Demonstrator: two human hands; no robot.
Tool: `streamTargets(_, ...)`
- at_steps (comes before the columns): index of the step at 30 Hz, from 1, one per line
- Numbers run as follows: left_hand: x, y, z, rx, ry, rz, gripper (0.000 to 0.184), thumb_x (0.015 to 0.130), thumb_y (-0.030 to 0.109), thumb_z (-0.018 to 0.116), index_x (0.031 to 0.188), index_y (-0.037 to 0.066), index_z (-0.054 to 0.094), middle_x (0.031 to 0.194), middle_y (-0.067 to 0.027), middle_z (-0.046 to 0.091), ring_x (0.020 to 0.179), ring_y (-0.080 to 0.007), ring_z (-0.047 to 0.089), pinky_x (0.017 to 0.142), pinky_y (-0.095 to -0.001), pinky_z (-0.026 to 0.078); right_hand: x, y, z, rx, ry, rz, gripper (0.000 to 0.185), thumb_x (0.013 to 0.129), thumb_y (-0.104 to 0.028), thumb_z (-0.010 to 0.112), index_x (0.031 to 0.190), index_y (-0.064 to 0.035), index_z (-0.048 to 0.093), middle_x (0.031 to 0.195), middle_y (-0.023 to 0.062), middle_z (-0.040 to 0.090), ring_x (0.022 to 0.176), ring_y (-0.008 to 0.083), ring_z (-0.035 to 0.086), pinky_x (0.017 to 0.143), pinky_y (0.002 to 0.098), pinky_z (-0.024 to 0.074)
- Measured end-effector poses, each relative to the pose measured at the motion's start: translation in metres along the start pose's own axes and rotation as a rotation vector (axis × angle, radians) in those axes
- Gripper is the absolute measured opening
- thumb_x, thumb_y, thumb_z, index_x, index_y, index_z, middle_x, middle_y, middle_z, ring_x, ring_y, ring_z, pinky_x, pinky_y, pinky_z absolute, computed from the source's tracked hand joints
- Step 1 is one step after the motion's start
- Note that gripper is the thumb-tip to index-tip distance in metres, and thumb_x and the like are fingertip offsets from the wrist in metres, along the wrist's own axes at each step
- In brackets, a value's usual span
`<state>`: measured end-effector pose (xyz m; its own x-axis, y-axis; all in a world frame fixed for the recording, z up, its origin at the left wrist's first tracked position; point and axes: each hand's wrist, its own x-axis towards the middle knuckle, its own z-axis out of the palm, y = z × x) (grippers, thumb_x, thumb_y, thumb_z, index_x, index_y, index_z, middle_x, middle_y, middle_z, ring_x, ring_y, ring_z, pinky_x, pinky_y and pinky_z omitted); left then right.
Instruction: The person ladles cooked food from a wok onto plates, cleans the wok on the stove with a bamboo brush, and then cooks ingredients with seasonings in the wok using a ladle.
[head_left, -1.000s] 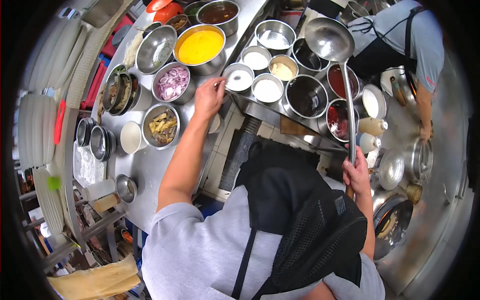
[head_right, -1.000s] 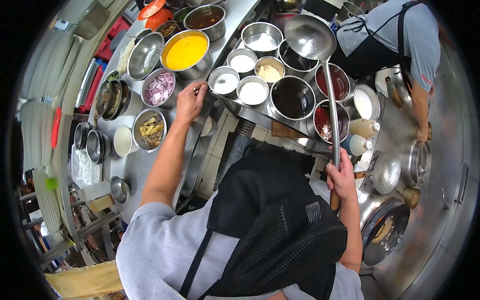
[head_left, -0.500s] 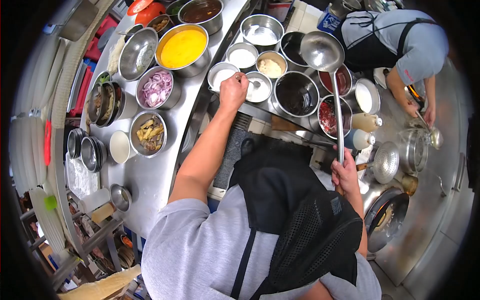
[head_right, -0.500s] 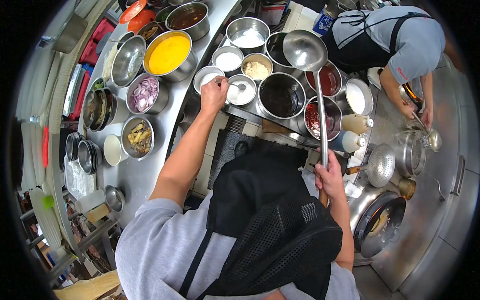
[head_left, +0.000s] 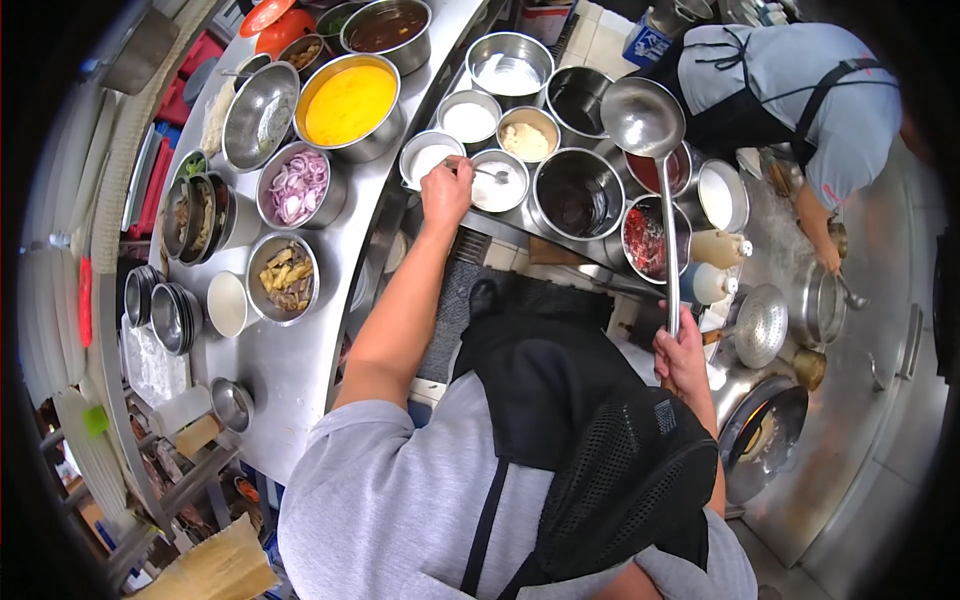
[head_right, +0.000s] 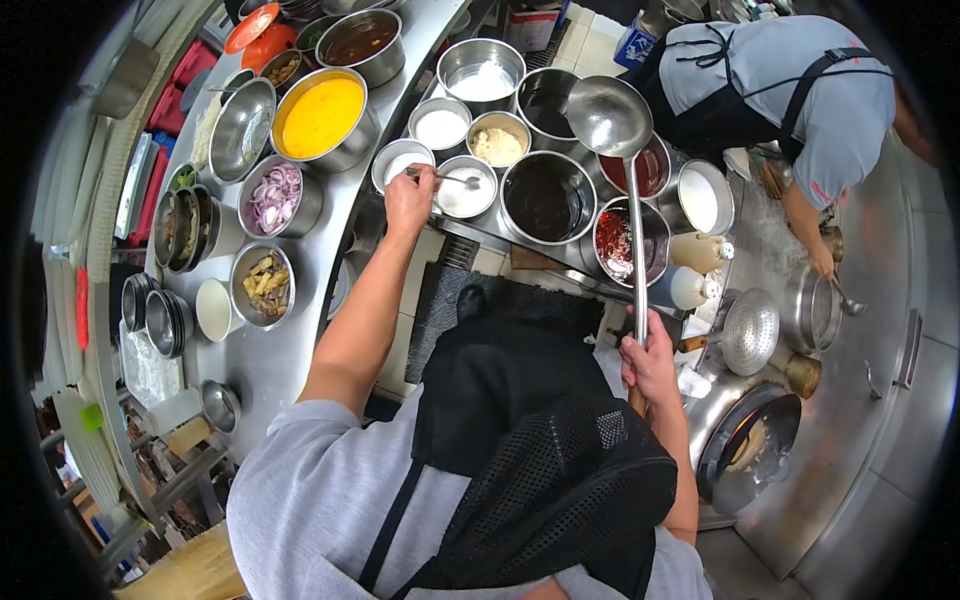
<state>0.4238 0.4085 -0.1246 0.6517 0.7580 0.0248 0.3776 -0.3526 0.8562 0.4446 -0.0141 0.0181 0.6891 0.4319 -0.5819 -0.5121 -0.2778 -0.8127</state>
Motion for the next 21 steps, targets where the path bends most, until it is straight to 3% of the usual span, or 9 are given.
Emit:
streamTargets(2,-0.002,0.004,0.003,0.024,0.021,0.029,0.029,0.09,0.029,0.059,0.09,0.003,0.072,0.076,-0.0203,0.069,0.078,-0.038,0.069,0.074,-0.0446,0.053,0.003,-0.003,0.001,-0.01,-0.007,0.007,0.047,0.092,-0.002,0.053,0.136,-0.0069,0.039,0.062,-0.0012,0.041,0.037,0.0072,0.035,0.034,0.0225,0.0342)
streamTargets(4,-0.004,0.01,0.004,0.091,-0.067,0.088,0.028,0.092,0.026,0.058,0.095,0.001,0.072,0.078,-0.0137,0.073,0.076,-0.0274,0.072,0.073,-0.0356,0.055,0.004,-0.004,0.004,-0.02,-0.013,0.016,0.047,0.092,-0.001,0.053,0.136,-0.0071,0.039,0.062,-0.0011,0.042,0.037,0.0072,0.035,0.034,0.0225,0.0343)
streamTargets(9,-0.001,0.008,0.011,0.08,-0.078,0.117,0.028,0.093,0.025,0.057,0.095,0.001,0.071,0.078,-0.0129,0.073,0.073,-0.0244,0.072,0.072,-0.0346,0.055,0.011,-0.005,0.006,-0.005,-0.069,0.015,0.049,0.091,-0.002,0.053,0.138,-0.0061,0.037,0.063,-0.0002,0.045,0.037,0.0061,0.038,0.034,0.0218,0.0343)
streamTargets(11,0.001,0.002,0.01,-0.081,-0.015,0.01,0.027,0.09,0.024,0.056,0.09,0.002,0.071,0.075,-0.018,0.07,0.07,-0.0329,0.07,0.069,-0.0412,0.055,0.011,-0.006,0.007,-0.018,-0.072,0.013,0.05,0.091,-0.002,0.053,0.138,-0.0063,0.037,0.064,-0.0003,0.045,0.037,0.0062,0.037,0.034,0.0219,0.0342)
streamTargets(12,0.003,-0.002,0.008,-0.081,-0.016,0.013,0.027,0.09,0.024,0.056,0.09,0.002,0.071,0.075,-0.018,0.07,0.07,-0.0329,0.07,0.069,-0.0412,0.055,0.011,-0.007,0.007,-0.031,-0.074,0.012,0.051,0.091,-0.002,0.054,0.139,-0.0065,0.037,0.064,-0.0004,0.045,0.037,0.0063,0.037,0.034,0.022,0.0341)
streamTargets(15,0.008,-0.018,-0.002,-0.311,-0.022,-0.149,0.029,0.092,0.021,0.054,0.089,-0.003,0.07,0.076,-0.0142,0.073,0.068,-0.0186,0.071,0.067,-0.0313,0.056,0.009,-0.007,0.003,-0.055,-0.099,0.012,0.051,0.091,-0.002,0.054,0.139,-0.007,0.037,0.065,-0.0005,0.043,0.038,0.0064,0.034,0.035,0.0214,0.032)
streamTargets(18,0.007,-0.015,-0.016,-0.425,-0.007,-0.201,0.029,0.093,0.021,0.055,0.092,-0.005,0.069,0.074,-0.0139,0.072,0.066,-0.0176,0.07,0.065,-0.03,0.056,-0.002,-0.02,-0.001,-0.018,-0.17,0.1,0.056,0.091,-0.004,0.057,0.143,-0.0092,0.035,0.067,-0.0011,0.043,0.046,0.0062,0.037,0.039,0.0204,0.0316)
streamTargets(21,0.003,0.004,-0.031,-0.475,-0.008,-0.214,0.027,0.096,0.019,0.056,0.095,-0.005,0.069,0.076,-0.0129,0.072,0.067,-0.0156,0.069,0.065,-0.0293,0.056,-0.013,-0.019,-0.011,0.0,-0.169,0.079,0.064,0.089,-0.003,0.055,0.148,-0.0118,0.032,0.065,0.0008,0.044,0.041,0.0074,0.038,0.037,0.0222,0.0338)
